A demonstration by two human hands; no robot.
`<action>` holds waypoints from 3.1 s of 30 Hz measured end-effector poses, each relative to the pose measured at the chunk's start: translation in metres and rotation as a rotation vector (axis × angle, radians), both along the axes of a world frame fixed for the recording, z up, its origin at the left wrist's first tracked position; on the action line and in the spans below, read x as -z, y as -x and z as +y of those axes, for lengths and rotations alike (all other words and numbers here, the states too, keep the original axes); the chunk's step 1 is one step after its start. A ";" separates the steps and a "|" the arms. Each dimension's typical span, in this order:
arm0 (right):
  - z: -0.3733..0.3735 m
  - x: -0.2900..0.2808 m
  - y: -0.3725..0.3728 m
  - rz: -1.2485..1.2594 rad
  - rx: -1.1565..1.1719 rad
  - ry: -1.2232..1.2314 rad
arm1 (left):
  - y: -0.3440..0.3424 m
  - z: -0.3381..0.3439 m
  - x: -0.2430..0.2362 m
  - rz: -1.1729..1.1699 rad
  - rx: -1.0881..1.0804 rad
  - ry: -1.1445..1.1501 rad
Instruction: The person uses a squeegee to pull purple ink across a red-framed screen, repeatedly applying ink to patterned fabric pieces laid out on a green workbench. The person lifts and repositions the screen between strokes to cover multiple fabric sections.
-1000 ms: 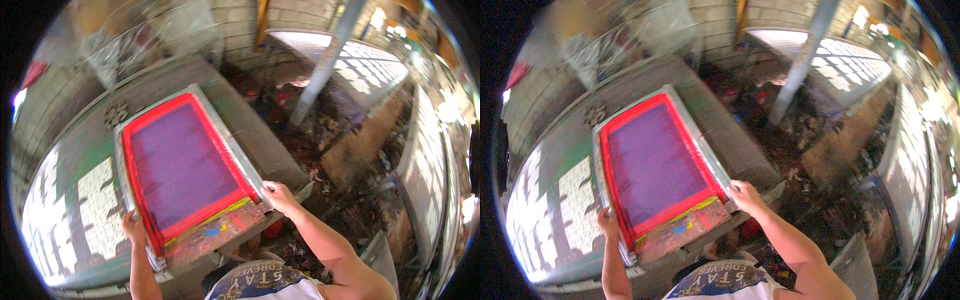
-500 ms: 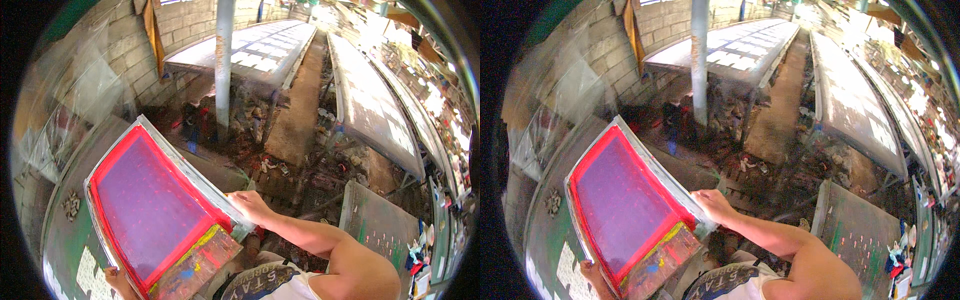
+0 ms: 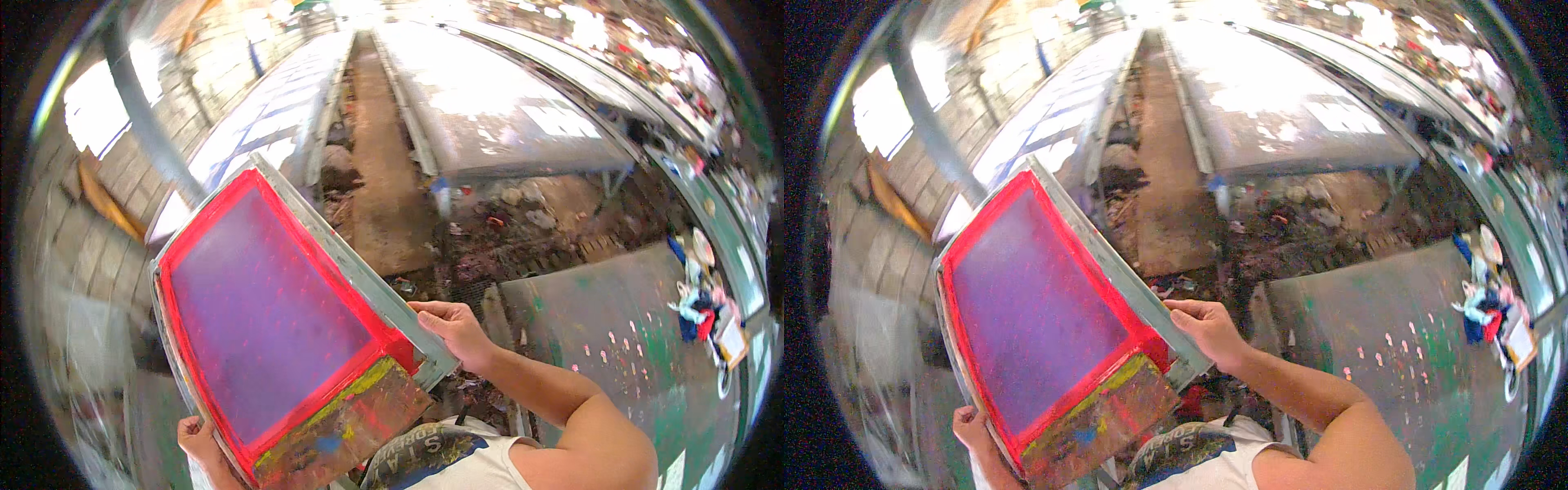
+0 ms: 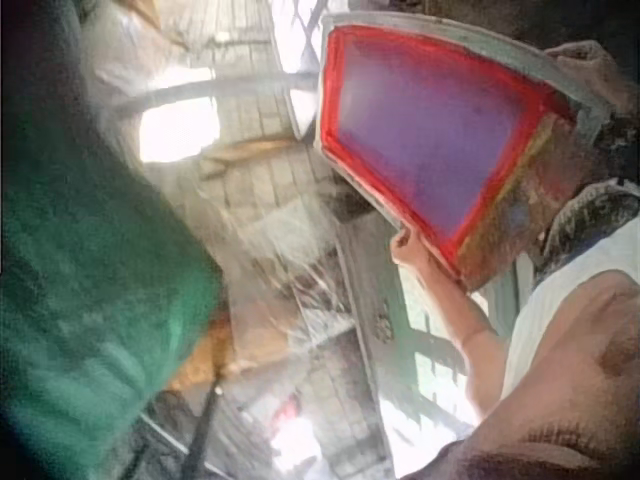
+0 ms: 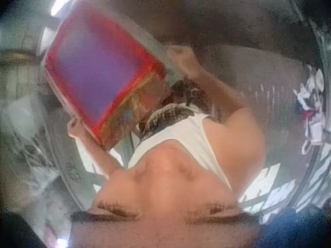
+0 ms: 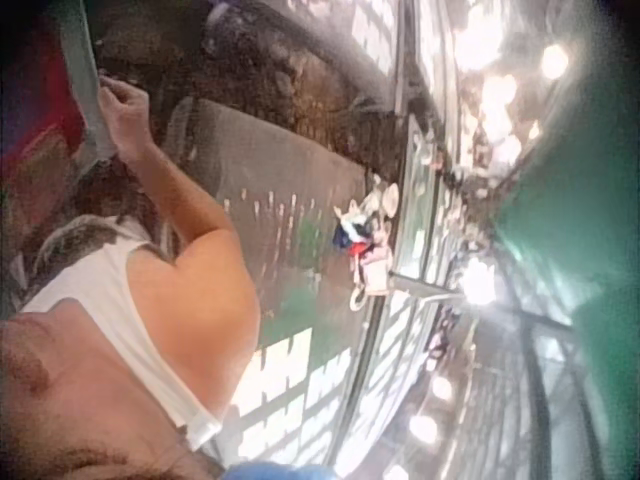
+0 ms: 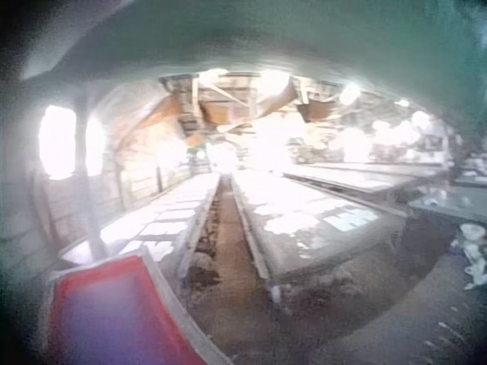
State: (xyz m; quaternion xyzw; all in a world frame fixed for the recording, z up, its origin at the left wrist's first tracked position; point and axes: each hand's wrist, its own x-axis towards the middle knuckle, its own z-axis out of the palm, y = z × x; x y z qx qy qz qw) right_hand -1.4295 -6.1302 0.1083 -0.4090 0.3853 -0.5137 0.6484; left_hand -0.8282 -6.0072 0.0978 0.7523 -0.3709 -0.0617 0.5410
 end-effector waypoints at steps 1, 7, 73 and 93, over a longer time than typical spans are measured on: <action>-0.002 -0.002 0.020 -0.021 0.056 -0.001 | 0.017 -0.040 -0.009 -0.027 0.057 0.023; -0.005 -0.014 0.104 -0.003 0.406 -0.022 | 0.111 -0.239 -0.054 0.179 0.416 -0.027; -0.212 -0.109 0.946 -0.011 1.618 -0.053 | 1.423 -0.842 -0.133 0.011 1.598 -0.132; -0.286 -0.149 1.507 0.091 1.245 -0.105 | 1.794 -0.868 -0.114 0.686 1.419 -0.220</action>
